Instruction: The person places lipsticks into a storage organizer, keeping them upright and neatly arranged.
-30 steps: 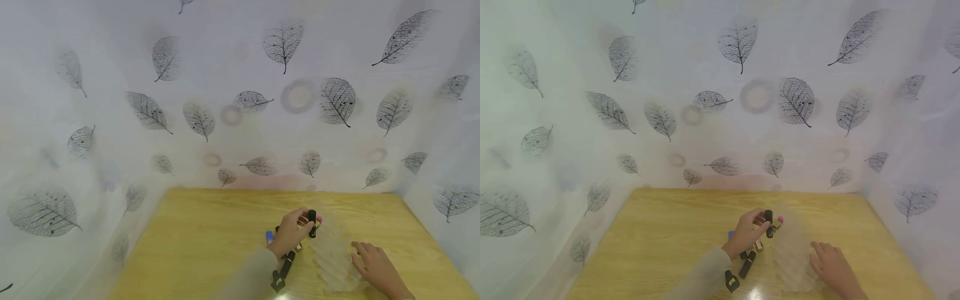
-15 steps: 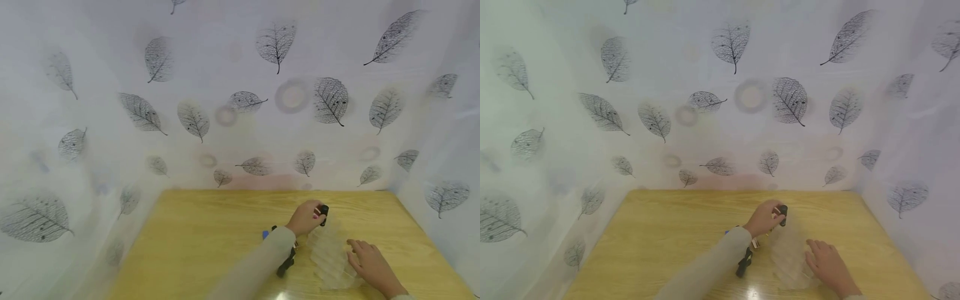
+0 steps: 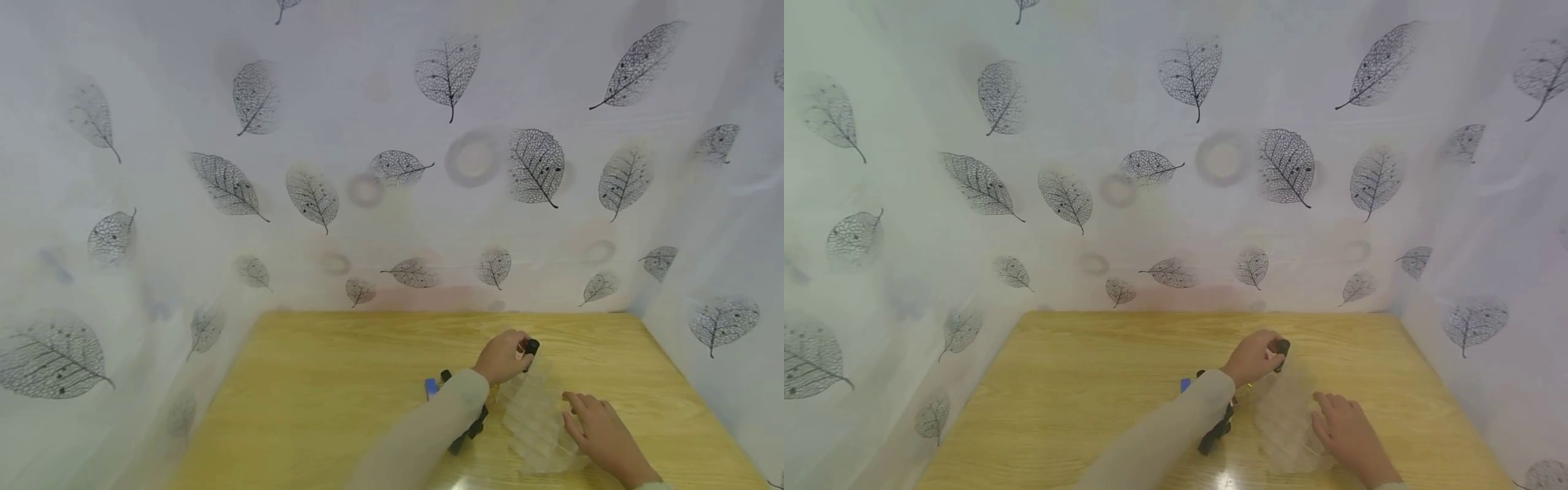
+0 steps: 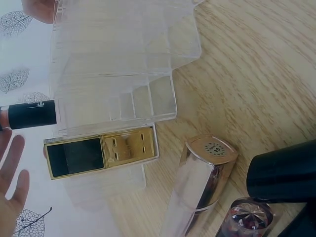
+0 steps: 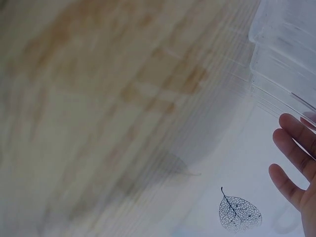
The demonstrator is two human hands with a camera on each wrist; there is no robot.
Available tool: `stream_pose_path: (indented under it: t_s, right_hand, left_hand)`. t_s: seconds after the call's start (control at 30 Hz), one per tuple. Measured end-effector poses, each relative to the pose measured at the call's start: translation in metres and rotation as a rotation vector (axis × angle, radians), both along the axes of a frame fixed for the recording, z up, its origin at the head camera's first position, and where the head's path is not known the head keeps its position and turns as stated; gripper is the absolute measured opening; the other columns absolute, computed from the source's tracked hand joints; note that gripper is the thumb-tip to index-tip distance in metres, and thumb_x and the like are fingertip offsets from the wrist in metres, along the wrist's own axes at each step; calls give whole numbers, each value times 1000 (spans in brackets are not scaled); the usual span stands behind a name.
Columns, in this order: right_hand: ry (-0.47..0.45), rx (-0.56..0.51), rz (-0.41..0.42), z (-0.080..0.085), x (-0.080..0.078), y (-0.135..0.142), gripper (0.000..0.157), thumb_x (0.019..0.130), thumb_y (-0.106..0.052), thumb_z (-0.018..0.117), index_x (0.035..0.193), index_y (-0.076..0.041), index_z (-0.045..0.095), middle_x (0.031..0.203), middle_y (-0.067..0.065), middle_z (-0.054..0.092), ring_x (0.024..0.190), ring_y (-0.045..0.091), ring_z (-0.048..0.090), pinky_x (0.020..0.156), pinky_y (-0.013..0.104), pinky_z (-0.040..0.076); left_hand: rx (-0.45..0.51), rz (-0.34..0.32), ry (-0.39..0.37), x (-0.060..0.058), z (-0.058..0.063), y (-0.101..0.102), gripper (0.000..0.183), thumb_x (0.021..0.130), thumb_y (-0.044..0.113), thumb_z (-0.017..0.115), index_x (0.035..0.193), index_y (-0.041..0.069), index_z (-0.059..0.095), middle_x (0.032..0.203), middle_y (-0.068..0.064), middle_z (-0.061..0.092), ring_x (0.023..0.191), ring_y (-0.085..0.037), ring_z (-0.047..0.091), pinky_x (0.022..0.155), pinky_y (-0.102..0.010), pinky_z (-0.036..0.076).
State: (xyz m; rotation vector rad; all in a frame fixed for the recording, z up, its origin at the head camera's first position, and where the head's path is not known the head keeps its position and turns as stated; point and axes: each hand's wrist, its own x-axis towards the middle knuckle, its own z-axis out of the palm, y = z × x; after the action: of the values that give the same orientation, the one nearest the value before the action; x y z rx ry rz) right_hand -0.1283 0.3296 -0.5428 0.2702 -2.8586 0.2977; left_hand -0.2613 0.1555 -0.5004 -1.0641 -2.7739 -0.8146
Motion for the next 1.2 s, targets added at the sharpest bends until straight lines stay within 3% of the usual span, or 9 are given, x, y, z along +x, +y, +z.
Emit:
stream_pose_path:
  t_s: [0.13,0.37,0.5,0.63,0.83,1.03,1.2]
  right_hand:
    - [12,6,4,-1,-1,1,29,87,-19,61,109,-1,61,99,12,66,91,28,61,80,51,46]
    - [19,8,7,-3,-1,1,29,87,-18,62,109,-1,61,98,11,66,90,27,61,79,51,47]
    - [20,5,7,-3,0,0,29,87,-18,62,109,0,61,99,12,66,91,28,61,79,51,47]
    - [27,4,10,-4,0,-1,28,86,-17,62,109,0,61,98,12,66,90,28,61,79,51,47]
    - [36,0,10,-3,0,-1,28,86,-16,63,109,0,61,98,12,66,90,28,61,79,51,47]
    - [30,3,6,-2,0,-1,29,86,-17,62,110,0,61,98,12,65,90,28,61,79,51,46]
    - [37,2,7,-4,-1,0,28,86,-16,63,110,0,61,97,12,66,89,28,61,79,51,47]
  left_hand:
    - [10,15,22,-1,-3,1,25,90,31,62,112,20,62,94,10,63,77,4,52,65,-8,41]
    - [87,39,-55,-2,-8,3,29,89,28,63,116,17,62,95,9,62,80,4,55,70,-8,45]
    - [101,52,-43,-3,-13,4,28,88,26,66,114,17,63,92,9,62,78,3,56,68,-8,45]
    - [37,36,52,-3,-16,4,25,85,28,69,107,19,66,90,11,65,76,5,56,67,-6,44]
    - [-84,62,199,-1,-21,3,21,83,38,70,101,27,69,88,17,68,82,3,58,82,-16,47]
    - [-135,122,218,3,-24,0,21,83,42,68,100,30,69,96,16,66,93,-2,58,87,-21,47]
    - [-132,158,184,5,-28,-2,20,83,41,68,100,31,69,99,16,64,96,-5,57,89,-24,46]
